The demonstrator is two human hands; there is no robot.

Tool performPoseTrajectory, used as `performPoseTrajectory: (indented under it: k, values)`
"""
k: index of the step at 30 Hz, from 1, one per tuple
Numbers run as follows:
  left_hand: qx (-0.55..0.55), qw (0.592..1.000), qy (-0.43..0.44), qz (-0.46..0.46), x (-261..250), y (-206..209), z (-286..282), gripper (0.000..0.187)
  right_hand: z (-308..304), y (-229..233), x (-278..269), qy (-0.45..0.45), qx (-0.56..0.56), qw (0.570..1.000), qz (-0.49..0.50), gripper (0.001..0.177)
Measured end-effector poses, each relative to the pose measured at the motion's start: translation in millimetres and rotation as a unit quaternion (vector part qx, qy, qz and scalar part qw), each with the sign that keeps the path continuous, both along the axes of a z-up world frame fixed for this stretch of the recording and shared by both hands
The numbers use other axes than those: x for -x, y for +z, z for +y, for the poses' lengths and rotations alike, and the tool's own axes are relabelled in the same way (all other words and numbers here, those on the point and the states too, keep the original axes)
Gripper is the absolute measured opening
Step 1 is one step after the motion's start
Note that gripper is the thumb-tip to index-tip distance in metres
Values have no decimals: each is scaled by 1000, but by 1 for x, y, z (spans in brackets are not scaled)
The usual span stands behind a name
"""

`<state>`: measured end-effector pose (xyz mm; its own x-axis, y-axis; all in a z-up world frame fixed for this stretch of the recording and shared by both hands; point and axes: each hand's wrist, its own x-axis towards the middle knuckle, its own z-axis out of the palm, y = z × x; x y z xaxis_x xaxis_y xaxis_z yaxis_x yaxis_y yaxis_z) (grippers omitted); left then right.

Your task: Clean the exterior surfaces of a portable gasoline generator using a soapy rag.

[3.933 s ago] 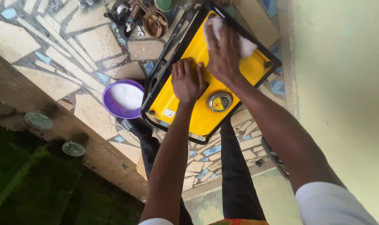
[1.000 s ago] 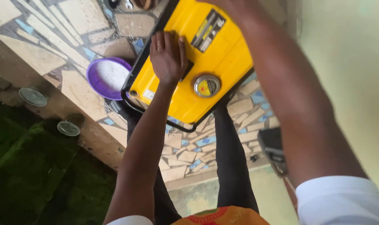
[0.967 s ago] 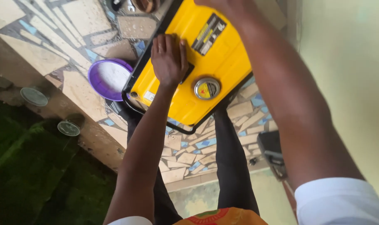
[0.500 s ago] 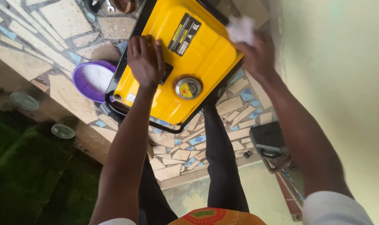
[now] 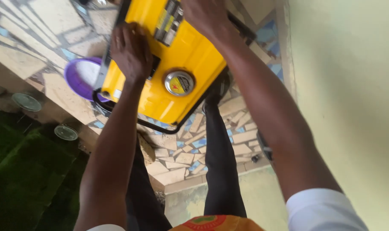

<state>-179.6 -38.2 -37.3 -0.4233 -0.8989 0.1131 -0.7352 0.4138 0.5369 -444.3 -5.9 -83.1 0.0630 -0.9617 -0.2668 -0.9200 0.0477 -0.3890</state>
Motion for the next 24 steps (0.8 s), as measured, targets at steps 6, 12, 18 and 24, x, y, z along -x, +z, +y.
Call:
performPoseTrajectory:
  k: [6,12,18,24]
  values:
    - [30,999,-12,34,13,21,-1,16,154,42,67,-58,260,961,71,68]
    - [35,998,-43,42,11,33,-7,17,201,33,60,-473,153,849,-178,45]
    - [73,996,-39,26,1,14,0,27,134,12,19,-418,96,900,74,30]
    - [71,997,-24,33,1,5,2,22,139,43,-65,-514,264,817,0,62]
